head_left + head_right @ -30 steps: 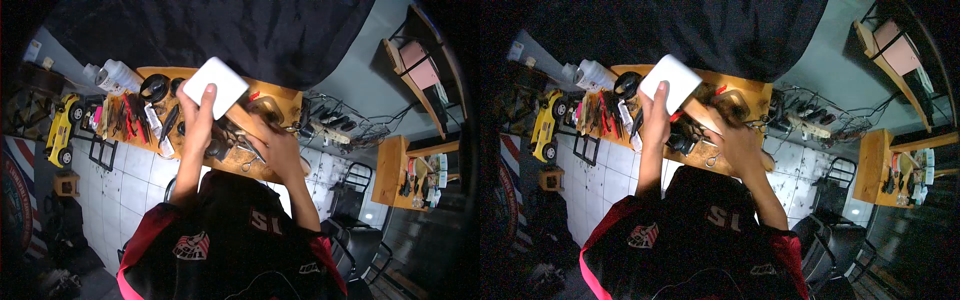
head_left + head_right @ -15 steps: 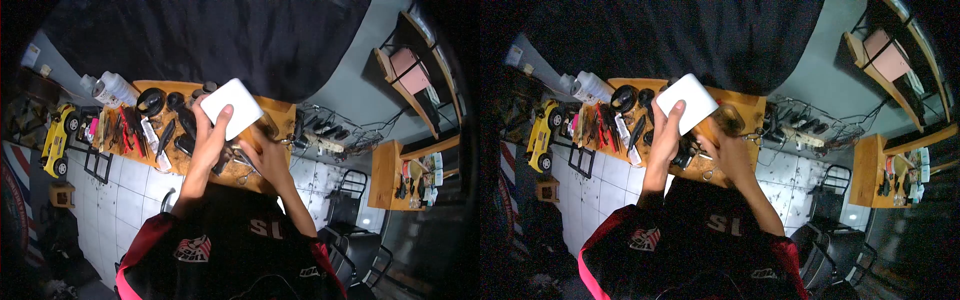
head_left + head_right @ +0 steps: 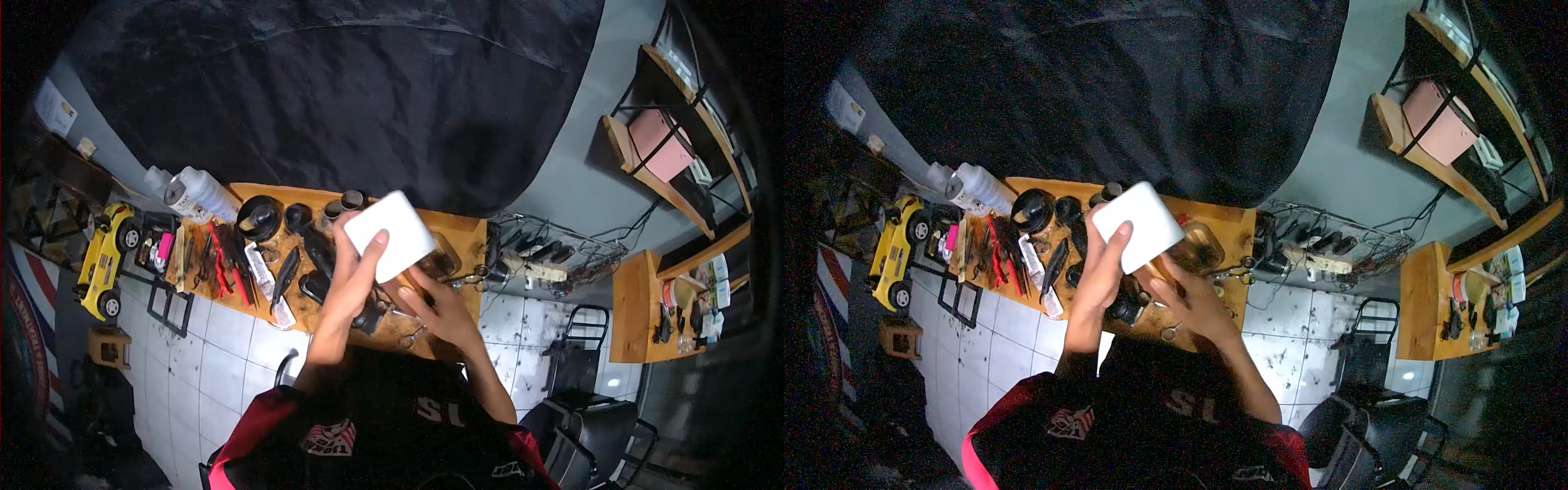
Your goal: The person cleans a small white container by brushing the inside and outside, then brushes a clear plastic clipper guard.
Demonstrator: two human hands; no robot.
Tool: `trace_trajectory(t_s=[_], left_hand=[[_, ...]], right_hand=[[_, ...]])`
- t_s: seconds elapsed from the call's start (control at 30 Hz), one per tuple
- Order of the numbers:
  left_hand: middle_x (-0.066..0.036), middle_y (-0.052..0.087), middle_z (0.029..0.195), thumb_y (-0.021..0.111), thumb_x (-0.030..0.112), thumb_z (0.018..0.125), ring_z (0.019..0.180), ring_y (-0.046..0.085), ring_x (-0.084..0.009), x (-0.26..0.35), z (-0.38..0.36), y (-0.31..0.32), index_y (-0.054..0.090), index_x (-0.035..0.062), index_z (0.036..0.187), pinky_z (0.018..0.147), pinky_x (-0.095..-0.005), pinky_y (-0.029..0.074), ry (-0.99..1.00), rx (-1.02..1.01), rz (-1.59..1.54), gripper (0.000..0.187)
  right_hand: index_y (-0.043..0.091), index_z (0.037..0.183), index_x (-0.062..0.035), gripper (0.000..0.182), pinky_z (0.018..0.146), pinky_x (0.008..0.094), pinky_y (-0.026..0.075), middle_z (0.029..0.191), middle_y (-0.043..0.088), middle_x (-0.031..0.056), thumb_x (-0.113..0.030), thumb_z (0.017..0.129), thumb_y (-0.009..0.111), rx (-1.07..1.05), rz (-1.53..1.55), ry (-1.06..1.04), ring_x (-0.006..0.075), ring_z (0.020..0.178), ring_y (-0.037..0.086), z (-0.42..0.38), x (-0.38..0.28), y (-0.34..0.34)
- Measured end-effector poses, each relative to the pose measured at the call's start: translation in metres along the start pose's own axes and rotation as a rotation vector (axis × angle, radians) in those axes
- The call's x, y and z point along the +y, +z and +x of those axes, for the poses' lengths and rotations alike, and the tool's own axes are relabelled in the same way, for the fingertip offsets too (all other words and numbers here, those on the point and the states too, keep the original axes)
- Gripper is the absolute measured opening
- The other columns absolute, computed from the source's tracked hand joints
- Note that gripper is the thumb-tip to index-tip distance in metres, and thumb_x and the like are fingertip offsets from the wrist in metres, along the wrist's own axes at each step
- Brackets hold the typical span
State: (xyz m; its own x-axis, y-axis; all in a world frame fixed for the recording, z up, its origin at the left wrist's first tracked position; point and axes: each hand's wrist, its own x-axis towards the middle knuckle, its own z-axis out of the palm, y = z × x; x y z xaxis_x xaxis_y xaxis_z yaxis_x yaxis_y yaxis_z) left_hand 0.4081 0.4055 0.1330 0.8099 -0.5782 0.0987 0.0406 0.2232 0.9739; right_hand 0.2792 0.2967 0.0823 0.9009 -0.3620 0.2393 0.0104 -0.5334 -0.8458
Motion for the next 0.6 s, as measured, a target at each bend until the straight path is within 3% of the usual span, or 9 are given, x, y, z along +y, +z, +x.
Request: trace_trajectory(t_s=[0.03, 0.07, 0.17, 0.3, 0.33, 0.43, 0.47, 0.57, 0.6], left_hand=[[-0.015, 0.046, 0.115, 0.058, 0.024, 0.094, 0.107, 0.048, -0.0179, -0.004, 0.002, -0.001, 0.023, 0.0069, 0.132, 0.084, -0.0279, 0.046, -0.001, 0.027, -0.077, 0.055], [-0.015, 0.047, 0.115, 0.058, 0.026, 0.094, 0.106, 0.049, -0.0181, -0.004, 0.004, -0.001, 0.023, 0.0063, 0.132, 0.081, -0.0278, 0.047, 0.025, 0.019, -0.066, 0.056], [-0.016, 0.047, 0.114, 0.059, 0.027, 0.093, 0.106, 0.049, -0.0185, 0.002, 0.001, 0.002, 0.023, 0.0054, 0.132, 0.081, -0.0291, 0.046, 0.016, 0.031, 0.01, 0.057], [-0.018, 0.044, 0.116, 0.056, 0.024, 0.094, 0.106, 0.048, -0.0198, -0.012, -0.01, 0.012, 0.022, 0.0048, 0.133, 0.083, -0.0308, 0.045, 0.096, -0.001, 0.204, 0.055], [-0.017, 0.043, 0.117, 0.056, 0.023, 0.094, 0.108, 0.045, -0.0199, -0.017, -0.012, 0.015, 0.022, 0.0053, 0.132, 0.088, -0.0324, 0.042, 0.139, 0.021, 0.255, 0.055], [-0.016, 0.043, 0.116, 0.057, 0.024, 0.093, 0.11, 0.043, -0.0197, -0.005, -0.008, 0.015, 0.022, 0.0059, 0.133, 0.092, -0.0332, 0.039, 0.135, 0.021, 0.049, 0.057], [-0.015, 0.043, 0.117, 0.057, 0.025, 0.093, 0.109, 0.044, -0.0195, -0.003, -0.004, 0.012, 0.022, 0.0061, 0.133, 0.093, -0.0329, 0.038, 0.139, 0.009, 0.048, 0.057], [-0.014, 0.044, 0.116, 0.054, 0.026, 0.093, 0.108, 0.045, -0.0189, -0.004, 0.008, 0.0, 0.027, 0.0052, 0.132, 0.093, -0.0325, 0.039, 0.15, 0.095, -0.007, 0.052], [-0.014, 0.044, 0.116, 0.053, 0.025, 0.092, 0.106, 0.045, -0.0183, -0.001, 0.009, 0.001, 0.028, 0.0045, 0.132, 0.092, -0.032, 0.039, 0.139, 0.148, -0.061, 0.051]], right_hand=[[0.05, 0.13, -0.0071, 0.048, 0.079, 0.0458, 0.051, 0.108, 0.064, 0.024, -0.034, 0.091, 0.059, 0.04, -0.006, -0.061, 0.0402, 0.095, 0.064, -0.001, -0.004, -0.006], [0.048, 0.13, 0.004, 0.05, 0.089, 0.0368, 0.048, 0.113, 0.061, 0.0263, -0.024, 0.091, 0.062, -0.019, -0.071, 0.022, 0.0344, 0.114, 0.057, -0.004, -0.014, -0.02], [0.049, 0.129, 0.0032, 0.049, 0.086, 0.0374, 0.049, 0.115, 0.06, 0.0273, -0.022, 0.09, 0.063, 0.123, -0.239, 0.061, 0.0357, 0.111, 0.059, -0.002, -0.026, -0.022], [0.057, 0.115, 0.0022, 0.034, 0.073, 0.0431, 0.051, 0.098, 0.064, 0.0271, -0.018, 0.089, 0.063, 0.141, -0.334, 0.221, 0.0413, 0.089, 0.064, 0.003, -0.036, -0.009], [0.054, 0.12, -0.0025, 0.039, 0.061, 0.046, 0.052, 0.091, 0.064, 0.0259, -0.027, 0.091, 0.059, 0.206, -0.291, 0.083, 0.0453, 0.075, 0.063, 0.001, -0.025, 0.0], [0.059, 0.108, 0.0019, 0.025, 0.073, 0.0422, 0.05, 0.093, 0.064, 0.0259, -0.016, 0.09, 0.06, 0.074, -0.119, 0.153, 0.0422, 0.088, 0.063, 0.003, -0.033, 0.0], [0.058, 0.114, 0.0031, 0.032, 0.079, 0.0406, 0.048, 0.097, 0.064, 0.0263, -0.018, 0.091, 0.06, 0.148, -0.081, -0.094, 0.0395, 0.097, 0.062, 0.006, -0.03, 0.002], [0.055, 0.122, 0.0046, 0.04, 0.085, 0.039, 0.047, 0.102, 0.063, 0.0272, -0.02, 0.091, 0.06, -0.013, -0.102, 0.023, 0.0354, 0.106, 0.06, 0.005, -0.03, -0.013], [0.049, 0.128, 0.0065, 0.048, 0.083, 0.0384, 0.048, 0.103, 0.063, 0.0273, -0.023, 0.092, 0.06, -0.036, -0.159, -0.072, 0.0337, 0.1, 0.064, 0.003, -0.029, -0.024]])
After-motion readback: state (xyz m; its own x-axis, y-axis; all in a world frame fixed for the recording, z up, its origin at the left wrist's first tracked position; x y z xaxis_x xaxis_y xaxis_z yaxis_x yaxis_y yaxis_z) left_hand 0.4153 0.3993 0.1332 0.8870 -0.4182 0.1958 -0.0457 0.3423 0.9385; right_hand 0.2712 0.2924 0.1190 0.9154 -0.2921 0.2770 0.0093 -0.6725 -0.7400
